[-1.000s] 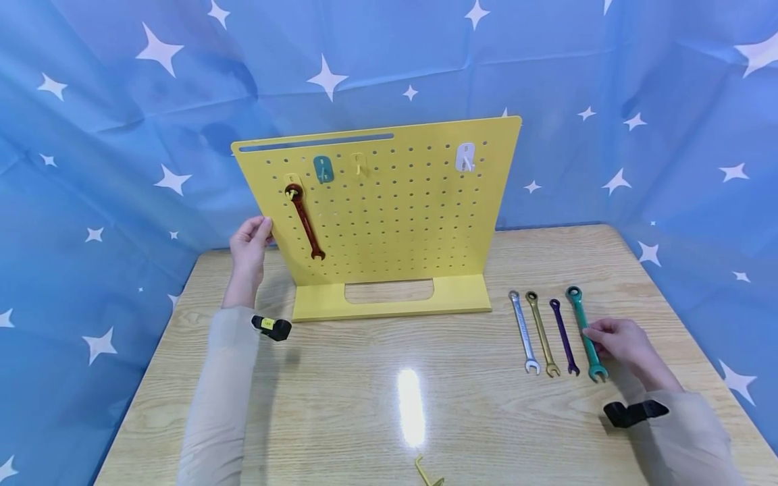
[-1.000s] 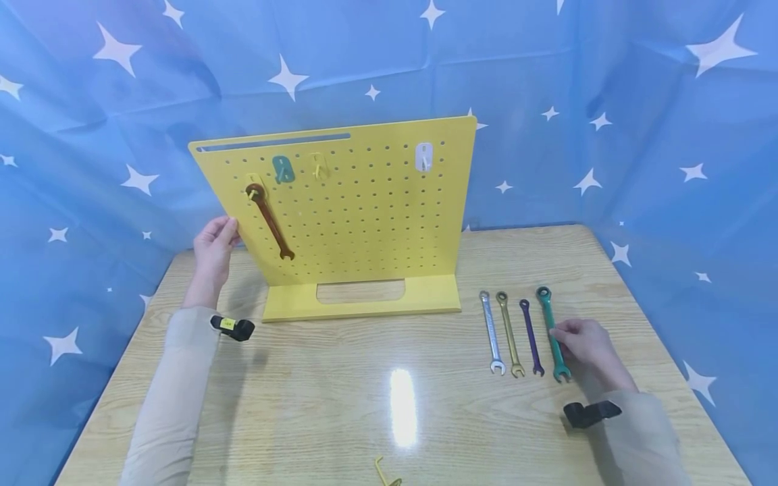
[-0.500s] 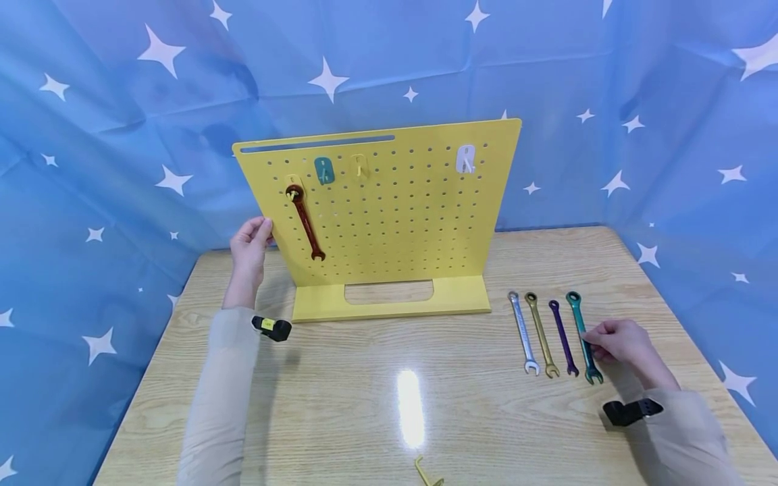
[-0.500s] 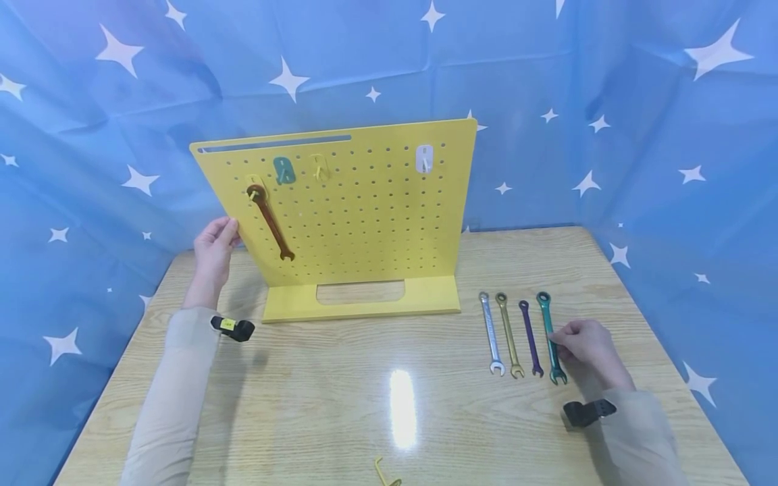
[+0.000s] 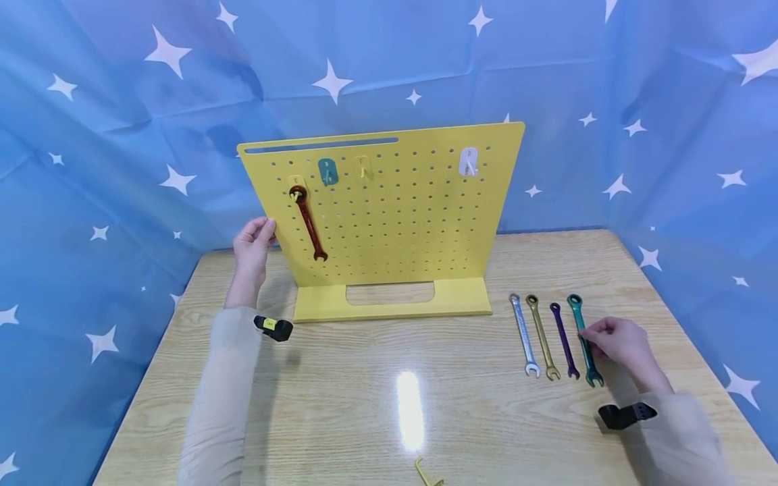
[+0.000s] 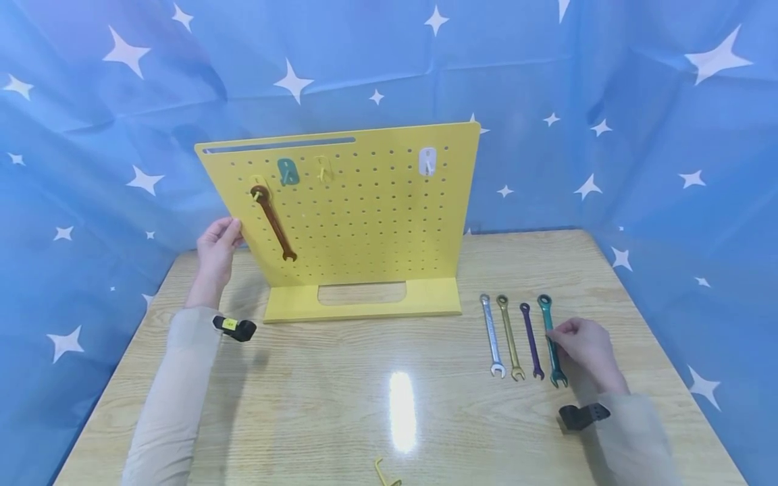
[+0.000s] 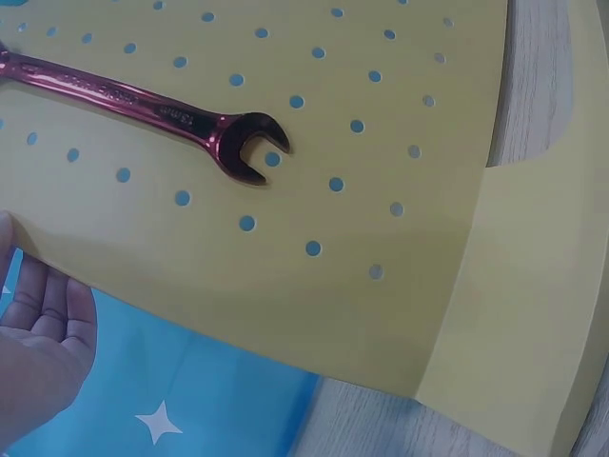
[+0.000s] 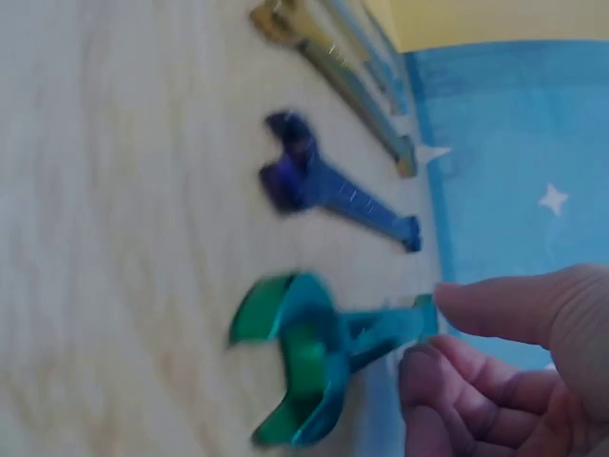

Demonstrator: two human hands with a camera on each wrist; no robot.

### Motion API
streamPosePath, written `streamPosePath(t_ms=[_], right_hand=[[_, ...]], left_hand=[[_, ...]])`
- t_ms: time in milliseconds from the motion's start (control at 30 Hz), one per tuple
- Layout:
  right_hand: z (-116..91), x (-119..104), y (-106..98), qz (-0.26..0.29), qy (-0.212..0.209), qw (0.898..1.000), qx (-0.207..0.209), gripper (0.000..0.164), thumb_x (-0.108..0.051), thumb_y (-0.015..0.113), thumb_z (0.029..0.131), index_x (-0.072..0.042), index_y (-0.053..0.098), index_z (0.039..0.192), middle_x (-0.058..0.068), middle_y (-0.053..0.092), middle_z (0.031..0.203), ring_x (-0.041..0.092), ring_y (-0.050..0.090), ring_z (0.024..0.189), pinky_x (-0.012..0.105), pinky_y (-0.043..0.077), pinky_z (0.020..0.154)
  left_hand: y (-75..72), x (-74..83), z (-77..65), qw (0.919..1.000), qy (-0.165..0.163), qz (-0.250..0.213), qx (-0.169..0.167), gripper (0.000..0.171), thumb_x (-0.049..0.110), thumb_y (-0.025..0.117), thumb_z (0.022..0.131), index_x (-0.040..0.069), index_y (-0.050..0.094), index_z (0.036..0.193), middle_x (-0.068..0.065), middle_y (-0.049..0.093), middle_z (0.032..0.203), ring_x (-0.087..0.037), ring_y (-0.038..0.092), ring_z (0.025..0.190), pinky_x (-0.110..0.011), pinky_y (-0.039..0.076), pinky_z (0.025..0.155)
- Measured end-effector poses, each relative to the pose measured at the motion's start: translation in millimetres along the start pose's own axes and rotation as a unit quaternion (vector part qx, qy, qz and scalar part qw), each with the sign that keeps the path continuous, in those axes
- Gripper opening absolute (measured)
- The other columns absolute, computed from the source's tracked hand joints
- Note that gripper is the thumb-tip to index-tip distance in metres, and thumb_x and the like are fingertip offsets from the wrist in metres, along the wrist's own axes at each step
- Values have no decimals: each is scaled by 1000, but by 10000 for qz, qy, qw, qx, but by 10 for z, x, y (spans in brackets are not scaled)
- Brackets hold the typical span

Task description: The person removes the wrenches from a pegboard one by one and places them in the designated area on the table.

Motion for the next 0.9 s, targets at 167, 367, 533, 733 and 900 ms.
streamPosePath(t_ms=[167,367,533,733,900], right_hand=[[-2,-141,-55,-109,-400,9973,605,31,-26,61,91,5,62,88,4,59,67,13,49,58,25,39,51],[23,-452,-100,181,-886,9922,860,27,-24,61,92,3,62,92,7,61,71,8,51,57,22,41,50],[51,-751,-115,506,-1162,9874,944,25,-20,62,91,4,62,95,14,64,75,4,56,56,20,44,49],[105,-999,-96,786,-1266,9847,908,24,-22,61,92,2,62,97,13,65,77,-1,55,58,19,45,50],[137,-1202,-70,947,-1466,9810,844,24,-22,60,93,2,61,97,17,65,80,-2,56,60,19,47,51]], left_hand=[[0,-13,19,10000,-42,-43,25,12,12,65,89,17,66,78,5,64,76,-8,60,71,-18,50,69],[0,-15,19,9999,-51,-108,-2,12,11,65,89,16,66,78,5,65,75,-8,60,71,-18,49,68],[-3,-12,14,9999,-41,-102,23,13,10,64,89,16,66,77,5,65,76,-9,60,71,-19,49,69],[5,-1,4,10000,-38,-26,-13,11,12,65,89,16,66,79,5,64,76,-9,60,72,-19,49,70],[4,-1,2,10000,-57,-1,-22,9,14,65,89,16,66,80,5,64,76,-9,61,72,-19,49,70]])
Point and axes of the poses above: each hand's wrist, its own z-axis towards the middle knuckle, its own y-axis out of the palm, x = y × z, the point moved 7 cm from there along z, towards the middle knuckle
